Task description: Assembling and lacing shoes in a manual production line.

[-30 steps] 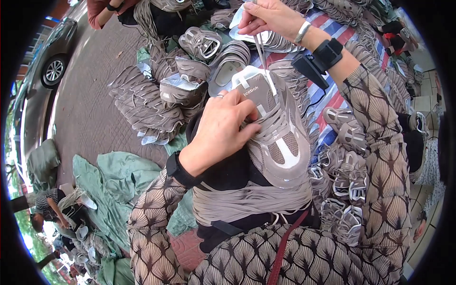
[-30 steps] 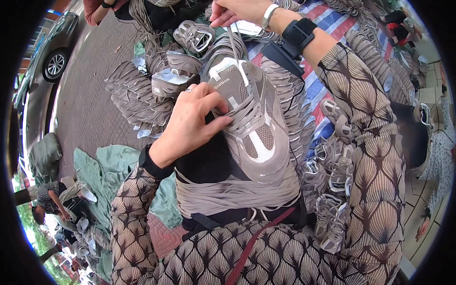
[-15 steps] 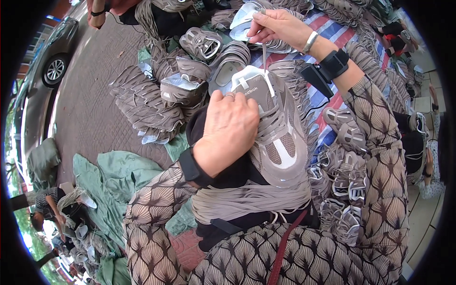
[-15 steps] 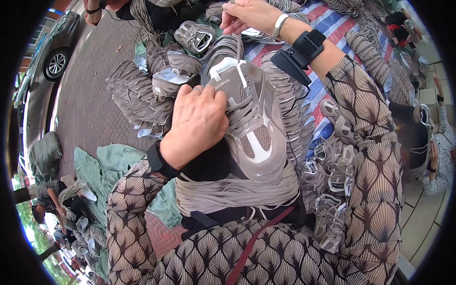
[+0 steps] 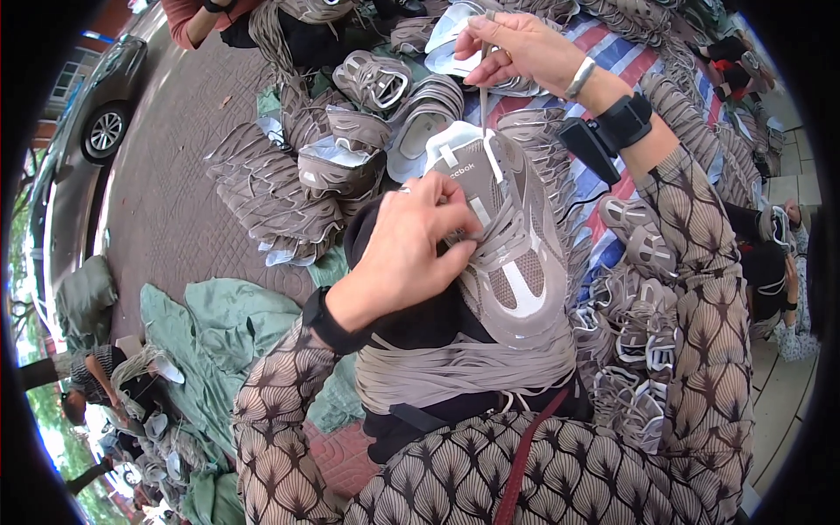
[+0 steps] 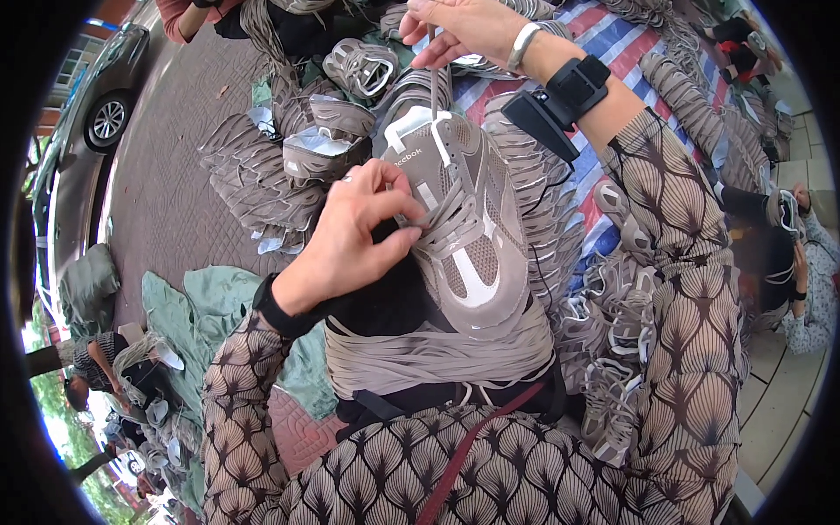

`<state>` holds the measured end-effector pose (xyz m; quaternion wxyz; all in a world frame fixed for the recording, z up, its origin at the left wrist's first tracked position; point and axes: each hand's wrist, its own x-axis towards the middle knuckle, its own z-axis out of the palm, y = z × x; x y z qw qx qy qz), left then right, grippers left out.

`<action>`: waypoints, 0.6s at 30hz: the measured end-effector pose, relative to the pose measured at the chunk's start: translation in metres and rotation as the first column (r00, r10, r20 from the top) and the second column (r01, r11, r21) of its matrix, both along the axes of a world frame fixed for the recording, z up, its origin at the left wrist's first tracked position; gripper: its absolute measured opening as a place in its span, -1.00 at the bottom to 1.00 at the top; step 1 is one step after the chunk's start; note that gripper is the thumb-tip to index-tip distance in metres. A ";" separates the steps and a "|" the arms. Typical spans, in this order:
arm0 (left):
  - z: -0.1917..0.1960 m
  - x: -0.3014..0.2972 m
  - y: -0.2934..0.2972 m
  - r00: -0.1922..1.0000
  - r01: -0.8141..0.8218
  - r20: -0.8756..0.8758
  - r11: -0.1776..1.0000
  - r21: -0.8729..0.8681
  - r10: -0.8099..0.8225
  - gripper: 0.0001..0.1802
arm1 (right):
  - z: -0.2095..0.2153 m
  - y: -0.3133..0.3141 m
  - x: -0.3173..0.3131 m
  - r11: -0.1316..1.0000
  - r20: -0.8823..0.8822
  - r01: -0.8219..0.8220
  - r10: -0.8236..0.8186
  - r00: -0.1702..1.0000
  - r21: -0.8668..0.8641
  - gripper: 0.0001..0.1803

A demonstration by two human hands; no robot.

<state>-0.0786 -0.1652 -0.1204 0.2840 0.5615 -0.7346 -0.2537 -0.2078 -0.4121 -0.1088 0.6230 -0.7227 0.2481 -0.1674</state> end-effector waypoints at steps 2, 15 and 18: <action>0.011 0.008 0.003 0.987 0.014 0.158 0.996 -0.084 0.000 -0.87 | 0.005 -0.005 -0.002 0.998 0.006 -0.016 0.016 1.000 0.060 -0.56; -0.001 0.010 0.004 0.988 -0.069 0.135 0.995 -0.069 0.077 -0.86 | 0.003 -0.003 0.004 0.986 -0.012 -0.035 0.037 0.999 0.163 -0.56; -0.005 0.011 0.002 0.996 -0.084 0.014 0.996 0.036 0.083 -0.84 | 0.004 -0.003 0.002 0.988 -0.016 -0.026 0.029 0.999 0.154 -0.57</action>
